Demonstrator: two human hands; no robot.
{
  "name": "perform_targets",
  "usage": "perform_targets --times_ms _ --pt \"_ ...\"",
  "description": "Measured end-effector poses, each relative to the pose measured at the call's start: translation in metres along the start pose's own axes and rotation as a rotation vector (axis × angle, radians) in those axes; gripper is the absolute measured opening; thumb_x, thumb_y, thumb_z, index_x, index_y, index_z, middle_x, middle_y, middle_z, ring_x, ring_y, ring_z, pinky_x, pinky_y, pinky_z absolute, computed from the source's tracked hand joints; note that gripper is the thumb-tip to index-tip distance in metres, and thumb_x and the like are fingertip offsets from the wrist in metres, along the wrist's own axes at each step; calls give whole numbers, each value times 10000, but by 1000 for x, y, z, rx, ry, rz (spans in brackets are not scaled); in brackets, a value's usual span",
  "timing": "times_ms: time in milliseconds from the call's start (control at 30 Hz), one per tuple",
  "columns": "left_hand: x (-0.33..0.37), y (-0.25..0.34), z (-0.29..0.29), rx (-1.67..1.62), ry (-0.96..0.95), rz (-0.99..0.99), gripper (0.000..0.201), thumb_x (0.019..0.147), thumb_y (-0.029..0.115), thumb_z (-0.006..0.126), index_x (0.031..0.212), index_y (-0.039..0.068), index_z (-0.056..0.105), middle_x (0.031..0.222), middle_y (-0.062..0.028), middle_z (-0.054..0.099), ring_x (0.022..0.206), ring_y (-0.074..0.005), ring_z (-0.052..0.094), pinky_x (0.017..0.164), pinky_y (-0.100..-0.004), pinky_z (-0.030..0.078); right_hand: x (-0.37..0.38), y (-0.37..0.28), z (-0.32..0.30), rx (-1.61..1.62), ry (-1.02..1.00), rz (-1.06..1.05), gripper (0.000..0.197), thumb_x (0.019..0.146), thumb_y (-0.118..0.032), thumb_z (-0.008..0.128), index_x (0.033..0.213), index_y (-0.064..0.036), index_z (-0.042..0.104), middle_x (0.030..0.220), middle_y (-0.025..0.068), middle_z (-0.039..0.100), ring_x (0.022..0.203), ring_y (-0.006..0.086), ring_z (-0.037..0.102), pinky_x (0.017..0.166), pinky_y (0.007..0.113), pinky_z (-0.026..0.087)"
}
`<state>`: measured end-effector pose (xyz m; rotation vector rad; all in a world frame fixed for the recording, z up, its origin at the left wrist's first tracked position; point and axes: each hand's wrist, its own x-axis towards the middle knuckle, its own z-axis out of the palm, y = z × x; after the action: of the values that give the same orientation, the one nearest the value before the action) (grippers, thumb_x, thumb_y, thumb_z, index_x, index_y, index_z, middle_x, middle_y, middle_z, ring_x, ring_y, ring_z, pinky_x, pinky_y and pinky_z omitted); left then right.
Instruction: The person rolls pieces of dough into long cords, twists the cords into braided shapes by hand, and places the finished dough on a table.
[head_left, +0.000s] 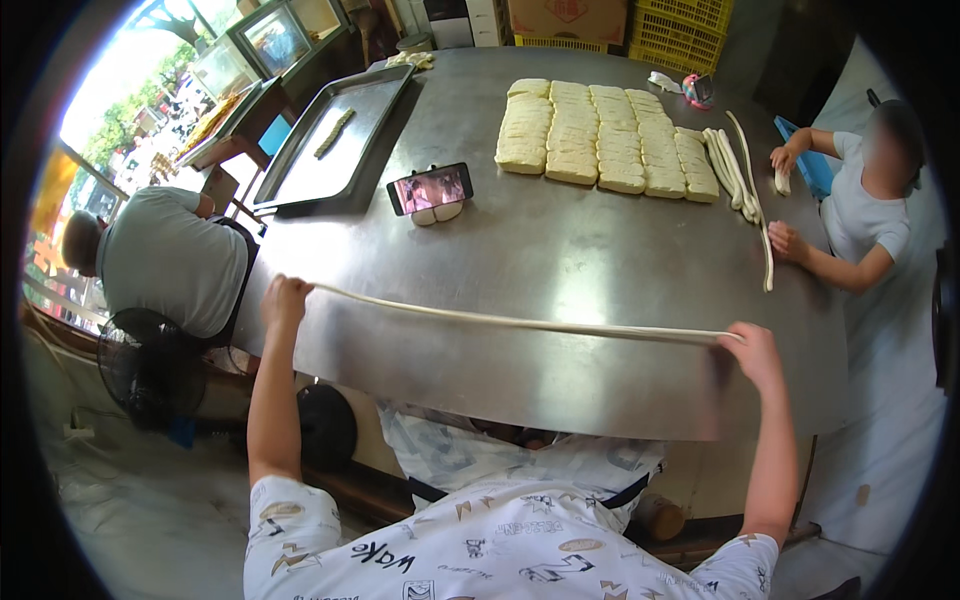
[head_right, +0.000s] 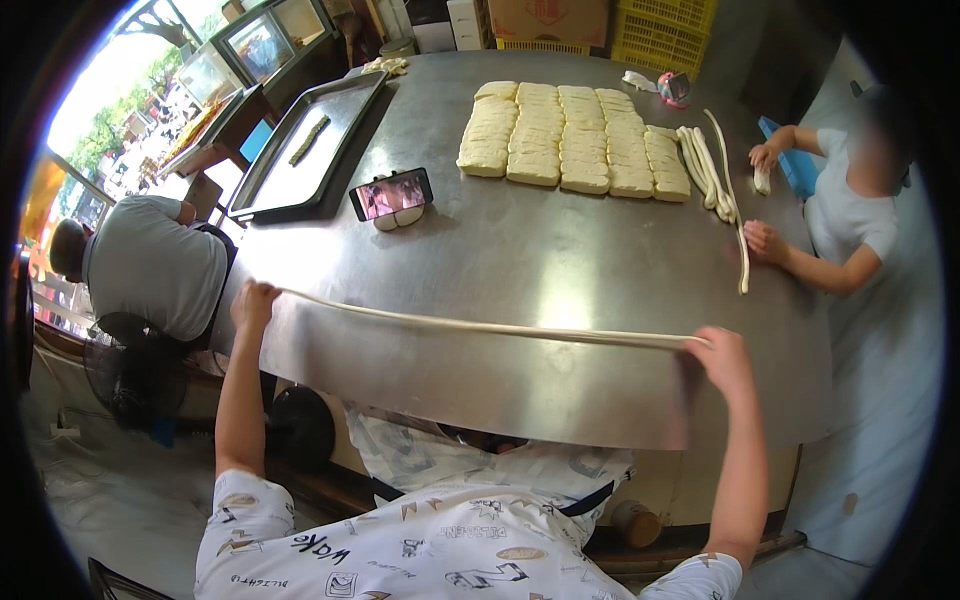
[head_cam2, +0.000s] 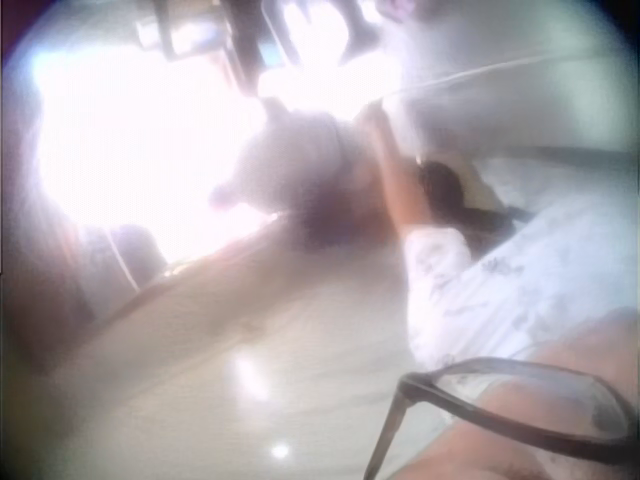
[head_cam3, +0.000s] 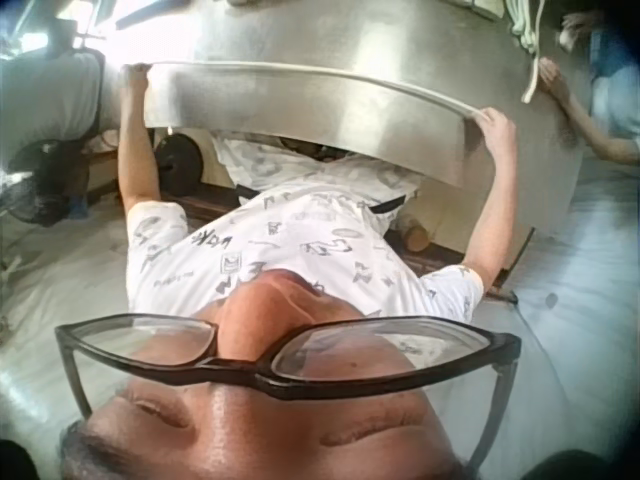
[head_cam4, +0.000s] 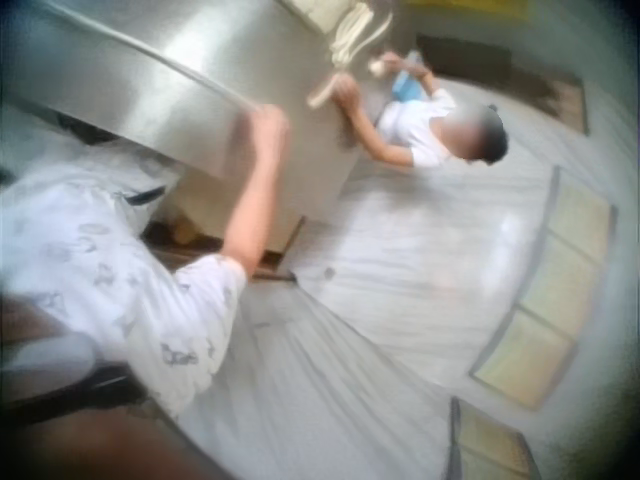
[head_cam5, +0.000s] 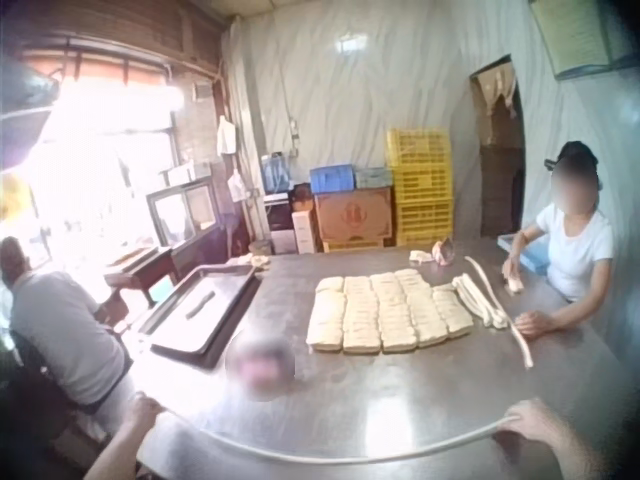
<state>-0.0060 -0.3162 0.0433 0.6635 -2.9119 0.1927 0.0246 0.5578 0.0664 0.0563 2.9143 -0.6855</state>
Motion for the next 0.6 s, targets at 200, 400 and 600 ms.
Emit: perform_targets --times_ms 200,400,600 --pt "-23 171 -134 -1463 -764 761 943 975 354 860 1750 167 357 1755 -153 417 1401 -300 627 1066 -453 604 6 -116 75 -302 66 -665 444 954 -186 712 1388 -89 722 1431 127 707 1399 334 612 1170 451 468" --pt "-126 231 -67 -614 -530 504 612 1089 449 693 1553 57 626 1515 -153 650 1343 -351 648 1131 -458 535 15 -179 85 200 -115 -500 430 999 -227 713 1406 -88 702 1498 121 669 1436 326 587 1196 475 456" --pt "-184 273 -4 -962 102 744 228 960 97 745 1170 9 735 1289 -180 715 1200 -420 658 1048 -478 542 76 -105 129 -62 250 -718 173 1008 -163 710 1152 -70 685 1312 145 733 1346 339 631 1119 495 510"
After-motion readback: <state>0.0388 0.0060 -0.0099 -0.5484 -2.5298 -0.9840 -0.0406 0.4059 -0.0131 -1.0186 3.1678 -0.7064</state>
